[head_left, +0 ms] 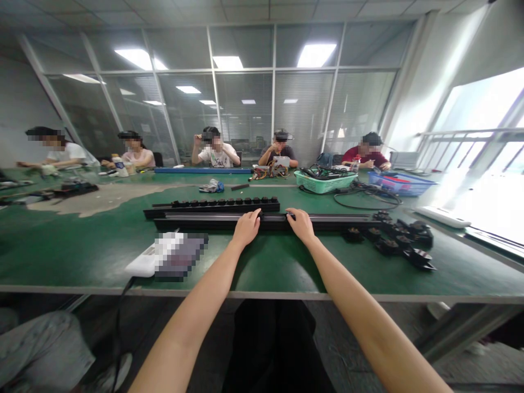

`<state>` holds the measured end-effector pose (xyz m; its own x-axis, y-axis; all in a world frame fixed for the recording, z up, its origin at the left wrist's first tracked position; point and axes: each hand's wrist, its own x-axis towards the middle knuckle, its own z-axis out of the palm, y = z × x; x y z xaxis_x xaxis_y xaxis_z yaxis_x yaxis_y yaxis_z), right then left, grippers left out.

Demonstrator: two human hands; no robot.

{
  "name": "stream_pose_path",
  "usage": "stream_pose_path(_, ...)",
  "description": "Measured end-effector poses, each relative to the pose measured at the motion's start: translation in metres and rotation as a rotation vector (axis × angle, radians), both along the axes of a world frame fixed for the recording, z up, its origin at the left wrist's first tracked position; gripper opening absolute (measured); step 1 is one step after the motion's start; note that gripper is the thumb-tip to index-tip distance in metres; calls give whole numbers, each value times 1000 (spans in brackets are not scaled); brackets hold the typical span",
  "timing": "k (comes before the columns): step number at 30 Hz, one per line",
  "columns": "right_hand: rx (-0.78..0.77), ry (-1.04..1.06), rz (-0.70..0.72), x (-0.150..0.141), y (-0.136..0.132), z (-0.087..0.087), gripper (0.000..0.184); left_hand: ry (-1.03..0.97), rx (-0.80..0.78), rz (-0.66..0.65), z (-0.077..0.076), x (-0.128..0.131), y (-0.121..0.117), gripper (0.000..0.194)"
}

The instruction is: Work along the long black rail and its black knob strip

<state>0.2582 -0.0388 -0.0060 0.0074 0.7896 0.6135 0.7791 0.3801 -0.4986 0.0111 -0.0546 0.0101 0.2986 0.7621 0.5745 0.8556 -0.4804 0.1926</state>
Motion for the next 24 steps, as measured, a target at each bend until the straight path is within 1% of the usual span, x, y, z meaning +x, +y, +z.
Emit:
stream_pose_path(3,1,-22,-30,0,-3,1,35,-1,-6,-4,1,2,0,48)
stream_pose_path(6,-37,-86,-134,-1,-8,6,39,0,-4,-4,2,3,2,48)
stream_pose_path(8,-88,-139,-215,-2,-13,11,44,6,-7,-3,1,4,4,48)
stream_pose_path(10,-141,-187,-263,-2,-16,15,50,7,-6,-1,0,5,6,48)
stream_pose_path(12,-182,-225,-277,-2,-18,17,53,6,-4,0,-1,5,8,49)
stream_pose_path(20,-251,-266,-262,-4,-21,23,48,11,-38,12,3,4,2,50)
stream_pose_path(24,-258,-262,-277,-6,-22,24,46,20,-57,57,4,7,-3,51)
